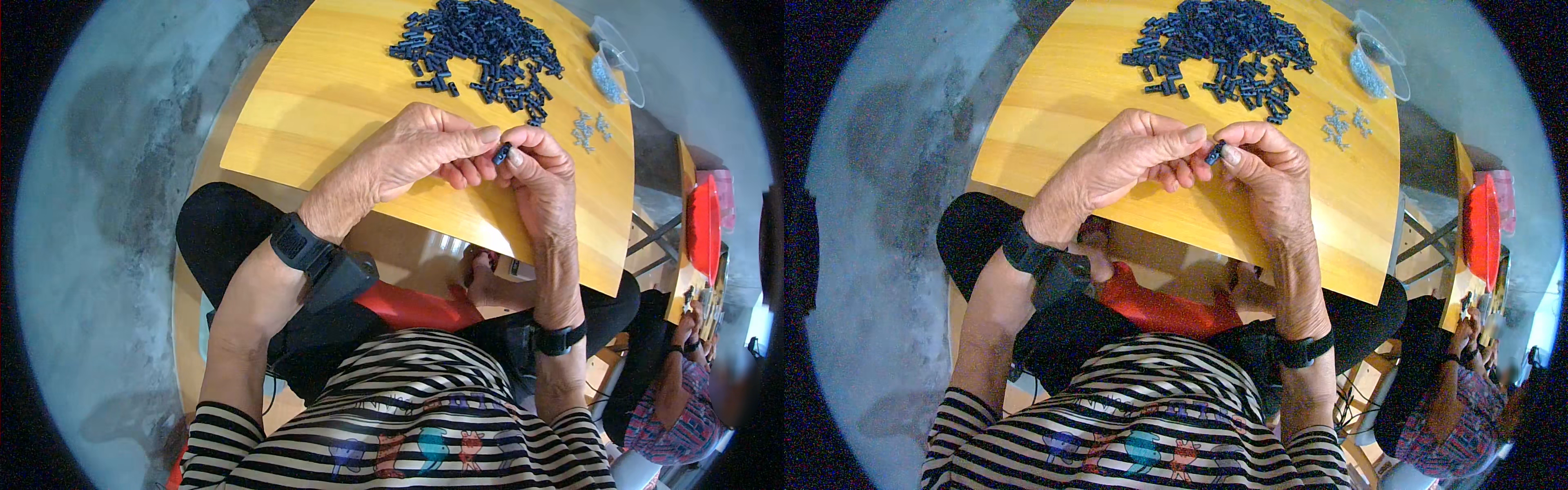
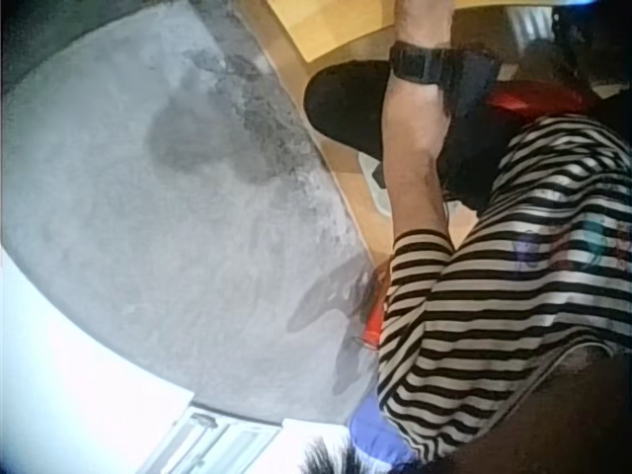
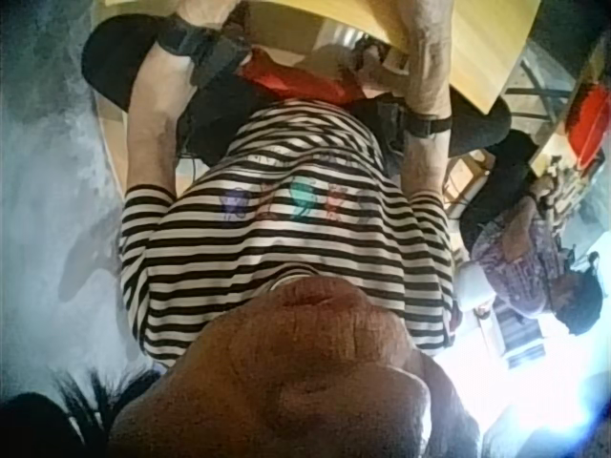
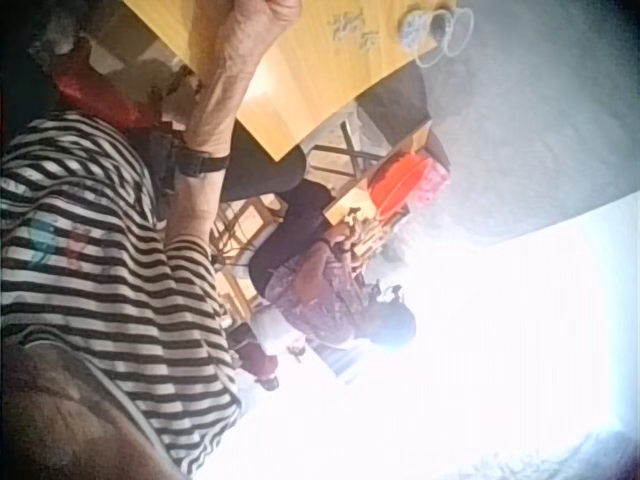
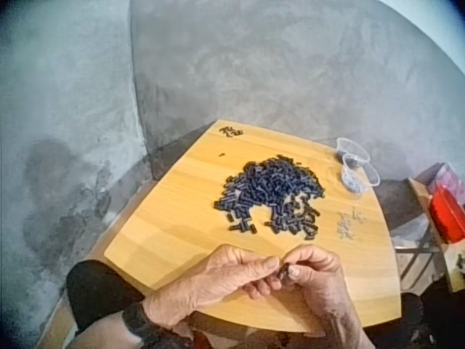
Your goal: Assembling small plastic components by inserting one into another manually.
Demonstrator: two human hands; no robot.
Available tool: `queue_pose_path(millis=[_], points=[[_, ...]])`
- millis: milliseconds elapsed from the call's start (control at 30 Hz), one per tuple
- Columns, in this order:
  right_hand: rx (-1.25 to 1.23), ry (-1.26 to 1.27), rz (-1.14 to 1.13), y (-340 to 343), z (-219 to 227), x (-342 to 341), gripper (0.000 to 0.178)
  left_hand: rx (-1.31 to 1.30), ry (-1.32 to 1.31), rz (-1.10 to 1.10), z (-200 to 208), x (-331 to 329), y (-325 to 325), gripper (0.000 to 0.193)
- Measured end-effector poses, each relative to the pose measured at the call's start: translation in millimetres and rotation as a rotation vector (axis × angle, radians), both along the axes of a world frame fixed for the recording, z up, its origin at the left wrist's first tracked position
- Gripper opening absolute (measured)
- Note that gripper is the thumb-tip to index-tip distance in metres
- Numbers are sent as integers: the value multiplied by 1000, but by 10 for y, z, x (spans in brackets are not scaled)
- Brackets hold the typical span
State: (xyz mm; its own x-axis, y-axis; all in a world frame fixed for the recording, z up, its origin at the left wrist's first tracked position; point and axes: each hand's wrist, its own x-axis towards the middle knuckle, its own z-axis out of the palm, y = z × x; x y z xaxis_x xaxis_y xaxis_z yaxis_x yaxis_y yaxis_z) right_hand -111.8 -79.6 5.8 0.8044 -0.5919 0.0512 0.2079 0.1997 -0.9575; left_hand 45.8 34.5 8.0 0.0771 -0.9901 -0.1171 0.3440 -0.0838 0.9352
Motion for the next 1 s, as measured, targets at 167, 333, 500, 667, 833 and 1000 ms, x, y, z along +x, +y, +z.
queue_pose_path(millis=[167,333,500,667,833,1000], points=[[-21,9,6,-25,-4,-10,13,-15,-45,9,6,-5,-20,34],[64,-11,-1,101,90,-19,12,-25,-107,30,32,-66,6,25],[-22,97,-64,157,52,-43,9,36,-228,64,24,-81,50,20],[-93,55,-243,-71,99,-260,9,35,-301,78,18,-136,44,19],[-145,-5,-537,-880,296,-1143,16,53,-329,60,107,-179,7,17],[-82,104,-763,-1754,195,-2162,23,52,-327,67,55,-161,45,17]])
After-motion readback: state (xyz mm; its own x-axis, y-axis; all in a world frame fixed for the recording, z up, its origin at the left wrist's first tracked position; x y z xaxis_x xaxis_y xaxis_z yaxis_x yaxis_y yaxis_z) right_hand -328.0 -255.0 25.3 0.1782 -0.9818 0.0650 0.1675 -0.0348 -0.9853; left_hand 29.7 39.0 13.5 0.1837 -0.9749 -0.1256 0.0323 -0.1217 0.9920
